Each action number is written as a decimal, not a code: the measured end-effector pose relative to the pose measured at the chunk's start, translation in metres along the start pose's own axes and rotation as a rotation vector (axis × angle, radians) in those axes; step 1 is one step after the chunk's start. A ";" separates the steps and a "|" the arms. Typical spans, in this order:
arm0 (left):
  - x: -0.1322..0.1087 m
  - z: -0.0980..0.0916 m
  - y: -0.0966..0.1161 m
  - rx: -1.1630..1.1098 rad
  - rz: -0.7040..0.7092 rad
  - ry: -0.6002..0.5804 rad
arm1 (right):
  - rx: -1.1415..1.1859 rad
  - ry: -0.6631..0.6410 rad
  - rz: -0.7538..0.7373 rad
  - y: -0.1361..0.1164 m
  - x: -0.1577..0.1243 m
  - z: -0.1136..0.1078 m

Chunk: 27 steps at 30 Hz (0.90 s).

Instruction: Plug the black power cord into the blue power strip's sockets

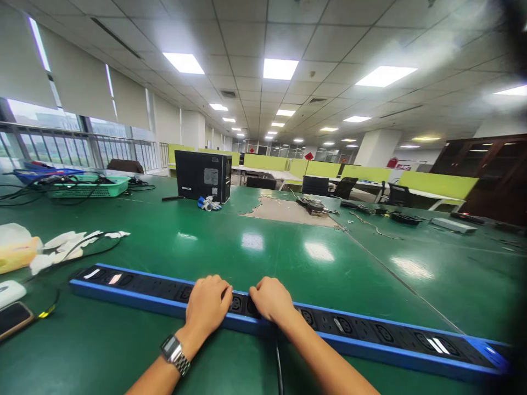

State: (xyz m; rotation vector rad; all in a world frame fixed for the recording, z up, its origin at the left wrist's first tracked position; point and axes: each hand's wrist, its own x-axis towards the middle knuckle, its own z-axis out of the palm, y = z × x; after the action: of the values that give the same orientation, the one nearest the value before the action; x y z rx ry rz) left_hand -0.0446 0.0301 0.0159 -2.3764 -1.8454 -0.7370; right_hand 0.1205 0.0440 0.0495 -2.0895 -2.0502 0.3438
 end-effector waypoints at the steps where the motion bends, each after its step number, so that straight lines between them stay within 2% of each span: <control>1: 0.000 0.000 0.000 -0.006 -0.002 -0.004 | 0.001 0.007 -0.003 0.000 0.000 0.000; 7: -0.001 -0.003 0.004 0.019 -0.007 -0.012 | 0.020 0.062 -0.006 -0.001 -0.002 0.004; 16: 0.008 0.004 0.036 0.093 -0.004 -0.056 | 0.065 0.096 -0.046 0.002 -0.005 0.009; 21: 0.007 0.008 0.035 0.098 -0.013 -0.036 | 0.110 0.099 -0.042 0.004 0.001 0.008; 27: 0.007 0.013 0.035 0.096 -0.040 -0.001 | 0.227 0.134 -0.061 0.006 -0.005 0.013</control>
State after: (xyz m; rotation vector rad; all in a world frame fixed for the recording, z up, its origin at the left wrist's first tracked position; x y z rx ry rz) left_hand -0.0066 0.0299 0.0158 -2.2882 -1.8892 -0.6357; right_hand 0.1221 0.0383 0.0356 -1.8605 -1.8970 0.3950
